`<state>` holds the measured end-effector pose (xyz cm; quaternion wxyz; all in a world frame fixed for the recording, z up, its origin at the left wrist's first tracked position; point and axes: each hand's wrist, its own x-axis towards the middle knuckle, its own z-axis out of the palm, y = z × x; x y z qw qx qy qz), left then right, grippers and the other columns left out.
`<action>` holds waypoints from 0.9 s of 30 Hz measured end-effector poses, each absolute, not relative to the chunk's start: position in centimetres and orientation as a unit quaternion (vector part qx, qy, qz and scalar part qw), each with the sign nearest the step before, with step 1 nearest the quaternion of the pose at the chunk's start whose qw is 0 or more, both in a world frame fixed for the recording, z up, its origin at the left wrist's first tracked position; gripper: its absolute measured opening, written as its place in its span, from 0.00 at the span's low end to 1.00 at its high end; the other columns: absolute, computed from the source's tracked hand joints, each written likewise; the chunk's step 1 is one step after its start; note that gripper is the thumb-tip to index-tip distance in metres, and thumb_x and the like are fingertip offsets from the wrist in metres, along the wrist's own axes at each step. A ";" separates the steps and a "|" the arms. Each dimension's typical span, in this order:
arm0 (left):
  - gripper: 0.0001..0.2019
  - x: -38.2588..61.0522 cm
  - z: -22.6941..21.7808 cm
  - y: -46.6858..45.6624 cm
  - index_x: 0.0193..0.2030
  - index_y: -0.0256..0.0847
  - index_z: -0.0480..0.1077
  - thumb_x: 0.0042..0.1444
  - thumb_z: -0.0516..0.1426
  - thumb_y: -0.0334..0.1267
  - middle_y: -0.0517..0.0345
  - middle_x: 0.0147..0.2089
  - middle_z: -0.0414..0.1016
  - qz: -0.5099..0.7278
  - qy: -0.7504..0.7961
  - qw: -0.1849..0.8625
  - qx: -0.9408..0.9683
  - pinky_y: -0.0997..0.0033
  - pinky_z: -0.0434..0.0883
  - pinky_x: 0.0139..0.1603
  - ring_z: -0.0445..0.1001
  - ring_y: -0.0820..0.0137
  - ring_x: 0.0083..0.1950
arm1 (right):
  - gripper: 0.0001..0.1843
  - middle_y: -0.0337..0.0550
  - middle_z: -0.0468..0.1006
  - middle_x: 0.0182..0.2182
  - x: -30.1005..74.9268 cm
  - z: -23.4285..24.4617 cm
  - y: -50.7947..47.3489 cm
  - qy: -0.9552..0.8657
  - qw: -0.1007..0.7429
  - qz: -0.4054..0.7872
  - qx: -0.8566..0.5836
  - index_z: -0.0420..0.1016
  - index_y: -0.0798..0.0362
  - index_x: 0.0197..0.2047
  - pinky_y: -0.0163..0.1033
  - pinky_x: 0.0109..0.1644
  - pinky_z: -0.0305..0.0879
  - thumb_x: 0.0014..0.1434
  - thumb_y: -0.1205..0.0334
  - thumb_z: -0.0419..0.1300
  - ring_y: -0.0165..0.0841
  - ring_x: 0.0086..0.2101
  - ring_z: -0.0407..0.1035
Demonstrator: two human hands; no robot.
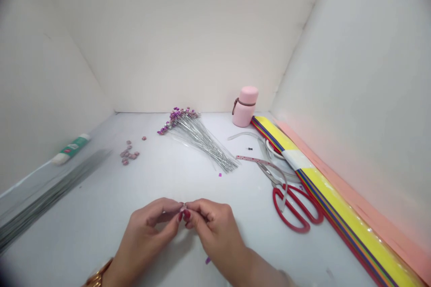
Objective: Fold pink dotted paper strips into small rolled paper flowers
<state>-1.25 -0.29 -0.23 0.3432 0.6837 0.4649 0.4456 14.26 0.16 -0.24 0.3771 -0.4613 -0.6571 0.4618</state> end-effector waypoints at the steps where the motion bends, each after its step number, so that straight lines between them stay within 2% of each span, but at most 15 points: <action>1: 0.06 -1.2 -0.2 -0.3 0.30 0.37 0.71 0.48 0.55 0.25 0.57 0.28 0.75 0.446 0.465 0.332 0.689 0.77 0.73 0.32 0.74 0.73 0.29 | 0.10 0.40 0.74 0.23 14.3 -0.2 0.1 -0.665 0.372 0.454 -0.462 0.75 0.56 0.33 0.31 0.31 0.64 0.57 0.62 0.52 0.29 0.26 0.68; 8: 0.06 -0.9 -0.5 -0.3 0.27 0.38 0.69 0.45 0.55 0.23 0.58 0.27 0.74 0.458 0.467 0.265 0.708 0.77 0.71 0.30 0.73 0.73 0.28 | 0.10 0.40 0.75 0.24 14.3 -0.3 -0.1 -0.702 0.359 0.406 -0.462 0.73 0.54 0.32 0.30 0.31 0.65 0.57 0.64 0.51 0.30 0.26 0.70; 12: 0.06 -0.8 -1.0 -0.2 0.28 0.38 0.69 0.47 0.54 0.24 0.57 0.28 0.74 0.455 0.487 0.223 0.711 0.75 0.70 0.34 0.73 0.72 0.30 | 0.10 0.41 0.75 0.25 13.8 -0.8 -0.1 -0.730 0.381 0.331 -0.461 0.73 0.54 0.34 0.32 0.35 0.64 0.57 0.67 0.50 0.31 0.28 0.70; 15: 0.05 -1.0 -1.2 0.0 0.31 0.39 0.70 0.50 0.54 0.27 0.57 0.30 0.75 0.436 0.503 0.302 0.683 0.74 0.70 0.35 0.73 0.70 0.32 | 0.10 0.42 0.74 0.25 13.6 -1.0 0.1 -0.684 0.386 0.391 -0.480 0.73 0.55 0.33 0.33 0.33 0.65 0.57 0.65 0.51 0.31 0.27 0.69; 18: 0.05 -1.3 -1.1 0.3 0.34 0.38 0.71 0.51 0.54 0.31 0.56 0.32 0.76 0.433 0.501 0.432 0.612 0.74 0.71 0.35 0.74 0.70 0.33 | 0.12 0.41 0.74 0.24 13.8 -0.9 0.5 -0.599 0.396 0.504 -0.480 0.72 0.55 0.41 0.32 0.30 0.65 0.57 0.60 0.52 0.29 0.26 0.68; 20: 0.06 -1.5 -0.9 0.4 0.36 0.37 0.71 0.52 0.54 0.32 0.54 0.33 0.76 0.437 0.490 0.484 0.579 0.73 0.71 0.36 0.74 0.69 0.34 | 0.14 0.41 0.75 0.24 13.9 -0.8 0.6 -0.571 0.404 0.536 -0.473 0.72 0.56 0.43 0.32 0.30 0.65 0.57 0.59 0.53 0.29 0.26 0.67; 24: 0.07 -1.7 -0.6 0.4 0.37 0.38 0.73 0.53 0.54 0.32 0.54 0.35 0.75 0.447 0.453 0.496 0.591 0.72 0.70 0.40 0.73 0.68 0.38 | 0.11 0.40 0.74 0.22 14.1 -0.6 0.6 -0.555 0.414 0.554 -0.463 0.76 0.56 0.36 0.31 0.29 0.63 0.54 0.60 0.57 0.28 0.25 0.66; 27: 0.08 -1.8 -0.5 0.3 0.38 0.39 0.73 0.54 0.54 0.31 0.54 0.35 0.74 0.440 0.444 0.477 0.618 0.71 0.69 0.40 0.73 0.68 0.38 | 0.10 0.39 0.73 0.21 14.1 -0.6 0.6 -0.526 0.427 0.575 -0.458 0.76 0.56 0.35 0.31 0.29 0.62 0.53 0.60 0.59 0.27 0.24 0.65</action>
